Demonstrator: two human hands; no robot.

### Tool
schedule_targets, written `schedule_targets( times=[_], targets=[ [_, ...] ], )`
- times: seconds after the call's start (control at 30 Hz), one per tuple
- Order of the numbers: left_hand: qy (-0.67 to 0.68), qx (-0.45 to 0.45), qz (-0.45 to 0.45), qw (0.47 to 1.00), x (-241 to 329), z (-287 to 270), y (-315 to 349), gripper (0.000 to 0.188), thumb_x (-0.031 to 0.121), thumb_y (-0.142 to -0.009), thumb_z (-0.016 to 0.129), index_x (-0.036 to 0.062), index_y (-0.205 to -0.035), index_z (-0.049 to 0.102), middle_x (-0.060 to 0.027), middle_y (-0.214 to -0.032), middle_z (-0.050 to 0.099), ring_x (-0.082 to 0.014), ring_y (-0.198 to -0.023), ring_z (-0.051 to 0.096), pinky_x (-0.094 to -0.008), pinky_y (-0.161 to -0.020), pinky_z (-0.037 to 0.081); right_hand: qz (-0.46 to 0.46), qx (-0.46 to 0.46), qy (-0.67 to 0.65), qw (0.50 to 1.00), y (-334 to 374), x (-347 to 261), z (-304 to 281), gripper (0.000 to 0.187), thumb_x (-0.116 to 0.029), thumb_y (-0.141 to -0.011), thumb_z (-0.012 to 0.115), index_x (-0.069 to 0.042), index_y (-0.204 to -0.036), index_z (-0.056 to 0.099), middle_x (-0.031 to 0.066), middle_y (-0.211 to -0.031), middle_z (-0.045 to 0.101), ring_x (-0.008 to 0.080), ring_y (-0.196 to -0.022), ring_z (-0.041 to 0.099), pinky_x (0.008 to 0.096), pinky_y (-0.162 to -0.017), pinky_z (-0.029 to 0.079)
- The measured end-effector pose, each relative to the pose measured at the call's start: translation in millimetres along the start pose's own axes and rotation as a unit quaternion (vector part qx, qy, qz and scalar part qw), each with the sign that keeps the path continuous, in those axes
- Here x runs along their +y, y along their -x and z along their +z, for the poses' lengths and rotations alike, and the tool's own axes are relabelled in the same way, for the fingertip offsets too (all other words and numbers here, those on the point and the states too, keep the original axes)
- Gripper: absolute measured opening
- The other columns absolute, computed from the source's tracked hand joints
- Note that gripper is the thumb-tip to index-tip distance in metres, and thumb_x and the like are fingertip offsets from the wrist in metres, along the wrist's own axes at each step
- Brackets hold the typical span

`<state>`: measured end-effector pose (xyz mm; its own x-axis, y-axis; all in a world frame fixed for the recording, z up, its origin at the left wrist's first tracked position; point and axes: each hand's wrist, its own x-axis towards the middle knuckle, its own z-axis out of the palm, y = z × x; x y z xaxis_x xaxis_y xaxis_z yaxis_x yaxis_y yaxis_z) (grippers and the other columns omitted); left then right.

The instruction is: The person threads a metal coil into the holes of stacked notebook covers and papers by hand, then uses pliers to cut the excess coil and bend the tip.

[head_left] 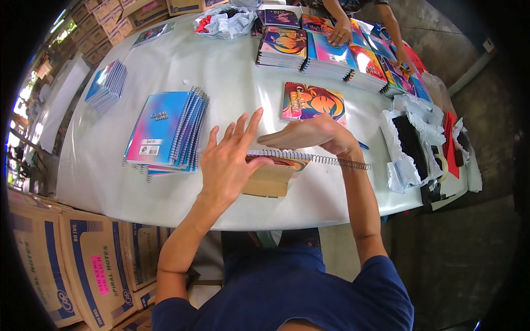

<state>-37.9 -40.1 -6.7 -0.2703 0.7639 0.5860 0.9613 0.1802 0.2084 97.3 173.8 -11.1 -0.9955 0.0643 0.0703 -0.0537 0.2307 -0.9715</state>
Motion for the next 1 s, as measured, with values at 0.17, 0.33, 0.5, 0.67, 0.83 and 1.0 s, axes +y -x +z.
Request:
schedule_targets(
  times=[0.17, 0.33, 0.5, 0.67, 0.83, 1.0],
  targets=[
    [0.002, -0.017, -0.030, 0.999, -2, -6, 2, 0.099, 0.040, -0.058, 0.082, 0.0217, -0.146, 0.039, -0.0076, -0.133, 0.058, -0.0255, -0.119, 0.058, -0.0492, -0.101, 0.041, 0.066, -0.007, 0.069, 0.995, -13, -15, 7, 0.045, -0.036, -0.084, 0.069, 0.004, -0.105, 0.070, 0.0128, -0.107, 0.069, 0.0197, -0.098, 0.062, 0.0327, -0.090, 0.045],
    [-0.013, -0.010, -0.041, 0.999, -12, -10, 8, 0.098, 0.040, -0.058, 0.082, 0.0215, -0.145, 0.040, -0.0080, -0.132, 0.059, -0.0307, -0.119, 0.058, -0.0501, -0.104, 0.038, 0.002, -0.038, 0.021, 0.999, -23, -16, 16, 0.044, -0.036, -0.088, 0.066, 0.005, -0.105, 0.070, 0.0112, -0.101, 0.070, 0.0181, -0.094, 0.061, 0.0321, -0.087, 0.045],
    [-0.028, -0.003, -0.048, 0.998, -17, -13, 8, 0.097, 0.040, -0.058, 0.082, 0.0210, -0.144, 0.041, -0.0060, -0.131, 0.060, -0.0348, -0.121, 0.055, -0.0505, -0.104, 0.038, 0.000, -0.025, -0.174, 0.985, -20, 7, -2, 0.049, -0.037, -0.089, 0.064, 0.008, -0.107, 0.067, 0.0156, -0.105, 0.068, 0.0240, -0.097, 0.062, 0.0332, -0.088, 0.046],
    [0.019, -0.002, -0.081, 0.997, -25, -16, 14, 0.099, 0.030, -0.057, 0.085, 0.0198, -0.145, 0.040, -0.0081, -0.137, 0.055, -0.0365, -0.131, 0.045, -0.0414, -0.101, 0.044, 0.032, 0.012, -0.117, 0.993, -32, -5, 13, 0.062, -0.051, -0.084, 0.066, 0.005, -0.108, 0.068, 0.0146, -0.096, 0.071, 0.0204, -0.089, 0.066, 0.0327, -0.079, 0.051],
    [0.131, 0.054, -0.120, 0.983, -27, -18, 13, 0.105, 0.016, -0.056, 0.088, 0.0185, -0.147, 0.036, -0.0109, -0.150, 0.038, -0.0330, -0.136, 0.039, -0.0370, -0.100, 0.048, 0.084, -0.024, 0.163, 0.983, -48, -8, 17, 0.059, -0.049, -0.084, 0.067, 0.007, -0.105, 0.069, 0.0138, -0.098, 0.071, 0.0203, -0.089, 0.065, 0.0321, -0.082, 0.050],
    [0.304, 0.091, -0.194, 0.928, -48, 4, 25, 0.108, 0.012, -0.060, 0.087, 0.0178, -0.150, 0.029, -0.0127, -0.152, 0.036, -0.0278, -0.132, 0.045, -0.0354, -0.096, 0.051, -0.015, 0.005, 0.021, 1.000, -47, 0, 20, 0.048, -0.041, -0.087, 0.065, 0.005, -0.100, 0.071, 0.0075, -0.093, 0.071, 0.0146, -0.089, 0.061, 0.0285, -0.078, 0.048]
  ],
)
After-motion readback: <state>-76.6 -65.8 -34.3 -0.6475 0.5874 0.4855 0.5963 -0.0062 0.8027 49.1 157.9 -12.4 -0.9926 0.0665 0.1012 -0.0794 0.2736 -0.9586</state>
